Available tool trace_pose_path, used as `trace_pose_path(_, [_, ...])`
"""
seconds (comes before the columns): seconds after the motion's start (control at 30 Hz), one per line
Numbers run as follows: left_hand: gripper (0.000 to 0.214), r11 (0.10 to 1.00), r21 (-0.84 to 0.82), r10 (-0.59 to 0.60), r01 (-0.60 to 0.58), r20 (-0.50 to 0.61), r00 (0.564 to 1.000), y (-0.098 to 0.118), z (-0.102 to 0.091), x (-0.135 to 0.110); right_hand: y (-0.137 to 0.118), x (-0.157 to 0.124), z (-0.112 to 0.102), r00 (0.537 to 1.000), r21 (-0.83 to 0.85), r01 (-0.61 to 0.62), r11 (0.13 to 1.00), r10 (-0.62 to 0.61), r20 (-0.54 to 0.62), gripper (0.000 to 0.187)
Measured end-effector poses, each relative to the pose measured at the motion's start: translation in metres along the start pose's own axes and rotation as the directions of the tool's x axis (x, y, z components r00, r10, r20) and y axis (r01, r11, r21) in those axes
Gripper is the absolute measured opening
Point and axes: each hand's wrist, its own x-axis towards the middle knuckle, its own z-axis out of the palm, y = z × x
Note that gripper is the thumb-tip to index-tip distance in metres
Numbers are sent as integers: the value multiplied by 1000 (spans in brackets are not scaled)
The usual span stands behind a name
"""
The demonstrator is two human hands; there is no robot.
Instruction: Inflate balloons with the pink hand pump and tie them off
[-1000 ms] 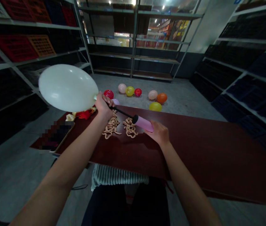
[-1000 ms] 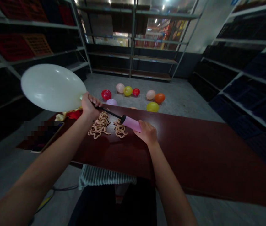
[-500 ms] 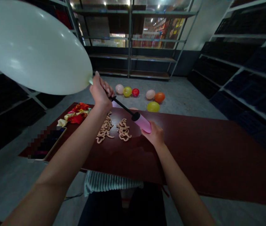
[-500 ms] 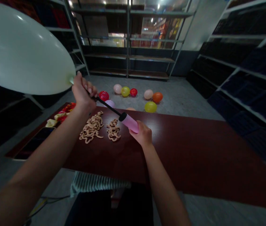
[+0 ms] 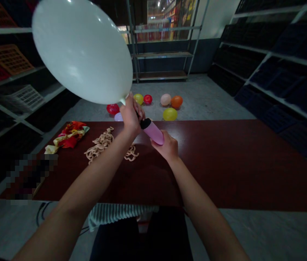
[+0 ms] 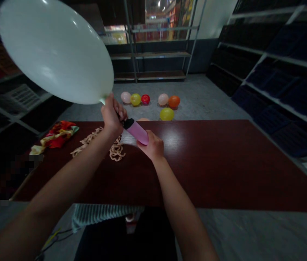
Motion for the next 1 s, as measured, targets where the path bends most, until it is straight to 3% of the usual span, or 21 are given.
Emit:
trace_pose_path(0.17, [54,996,-74,-53,49,-55,997,-7,-22,1,-5,2,-3,997,-7,50,999,-50,55,40])
trace_pose_path(0.4, [54,983,-164,-105,78,-161,981,8,-60,6,-12,1,-6,975,-76,206,976,-199,96,41])
trace_pose_path(0.8, [48,970,-240,-118,32,-353,928,80,-135,11,-14,-4,-10,911,-198,406,892,-376,172,33])
trace_pose_path(1.0, [47,975,-224,-90,3,-380,921,112,-142,11,-15,-4,-7,898,-188,433,881,-406,169,35])
